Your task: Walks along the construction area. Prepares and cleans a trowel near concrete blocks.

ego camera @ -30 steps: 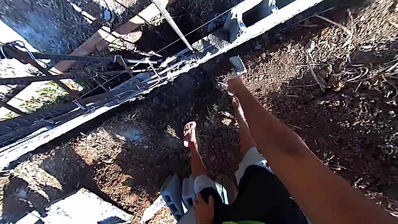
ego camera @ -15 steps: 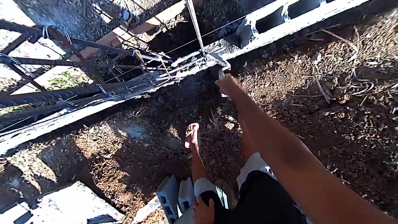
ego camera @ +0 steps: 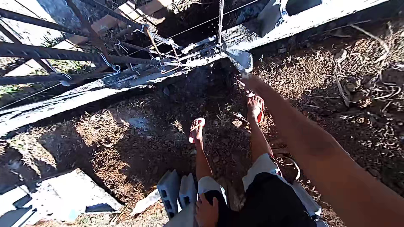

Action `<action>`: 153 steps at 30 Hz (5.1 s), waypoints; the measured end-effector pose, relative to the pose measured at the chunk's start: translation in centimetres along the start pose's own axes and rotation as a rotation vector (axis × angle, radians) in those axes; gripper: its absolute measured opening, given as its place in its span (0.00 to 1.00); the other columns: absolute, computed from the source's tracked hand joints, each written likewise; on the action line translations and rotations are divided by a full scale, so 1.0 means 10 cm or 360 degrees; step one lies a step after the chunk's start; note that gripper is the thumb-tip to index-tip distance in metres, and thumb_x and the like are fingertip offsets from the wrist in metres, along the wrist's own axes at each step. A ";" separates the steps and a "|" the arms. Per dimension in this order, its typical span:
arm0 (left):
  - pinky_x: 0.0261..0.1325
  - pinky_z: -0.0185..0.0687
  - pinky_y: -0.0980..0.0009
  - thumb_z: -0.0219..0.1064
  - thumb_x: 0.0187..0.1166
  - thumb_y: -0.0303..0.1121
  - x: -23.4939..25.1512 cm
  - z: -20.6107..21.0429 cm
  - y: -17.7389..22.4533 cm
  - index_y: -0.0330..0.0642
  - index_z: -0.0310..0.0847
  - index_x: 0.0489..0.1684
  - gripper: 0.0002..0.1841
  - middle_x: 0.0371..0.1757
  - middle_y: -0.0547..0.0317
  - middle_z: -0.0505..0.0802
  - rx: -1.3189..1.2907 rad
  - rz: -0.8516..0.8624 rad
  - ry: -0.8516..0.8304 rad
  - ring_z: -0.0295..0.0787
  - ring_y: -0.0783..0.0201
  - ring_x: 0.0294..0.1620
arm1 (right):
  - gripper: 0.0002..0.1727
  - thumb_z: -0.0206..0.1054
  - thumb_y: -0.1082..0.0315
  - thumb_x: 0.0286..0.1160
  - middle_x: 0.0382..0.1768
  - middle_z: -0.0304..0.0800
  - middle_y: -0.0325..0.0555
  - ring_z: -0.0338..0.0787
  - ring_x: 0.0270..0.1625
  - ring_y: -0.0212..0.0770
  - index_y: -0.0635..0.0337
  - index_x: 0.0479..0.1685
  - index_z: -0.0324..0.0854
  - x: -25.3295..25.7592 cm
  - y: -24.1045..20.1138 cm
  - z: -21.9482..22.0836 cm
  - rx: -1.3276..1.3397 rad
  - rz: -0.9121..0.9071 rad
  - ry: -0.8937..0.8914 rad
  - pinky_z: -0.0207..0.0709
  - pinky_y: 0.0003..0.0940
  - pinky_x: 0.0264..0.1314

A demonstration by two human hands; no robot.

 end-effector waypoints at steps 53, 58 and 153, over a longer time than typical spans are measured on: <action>0.67 0.80 0.37 0.74 0.74 0.44 0.92 1.24 -2.95 0.39 0.74 0.78 0.33 0.69 0.33 0.85 -0.3831 -0.1131 0.0110 0.84 0.37 0.68 | 0.23 0.57 0.64 0.90 0.57 0.89 0.62 0.93 0.48 0.53 0.62 0.80 0.72 -4.14 -0.37 4.32 -0.2766 -0.0628 -0.0927 0.87 0.53 0.53; 0.74 0.77 0.37 0.59 0.88 0.48 1.62 1.80 -3.61 0.32 0.75 0.75 0.29 0.68 0.29 0.86 -0.3477 -0.1298 0.0309 0.84 0.35 0.70 | 0.22 0.55 0.66 0.92 0.60 0.87 0.65 0.91 0.49 0.55 0.63 0.80 0.71 -3.79 -0.60 4.19 -0.2625 -0.0417 -0.0602 0.84 0.53 0.53; 0.44 0.87 0.66 0.69 0.78 0.33 -3.18 1.95 -3.35 0.30 0.75 0.62 0.20 0.44 0.49 0.89 -0.4293 -0.1389 0.2657 0.87 0.65 0.38 | 0.19 0.60 0.61 0.90 0.38 0.86 0.45 0.85 0.36 0.23 0.75 0.49 0.81 -8.05 1.51 7.16 -0.2806 -0.2407 -0.2041 0.82 0.22 0.46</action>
Point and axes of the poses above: each hand's wrist, its own x-axis towards the middle knuckle, its own z-axis out of the palm, y = z × x, the point moved 10 cm from there along x, towards the middle knuckle
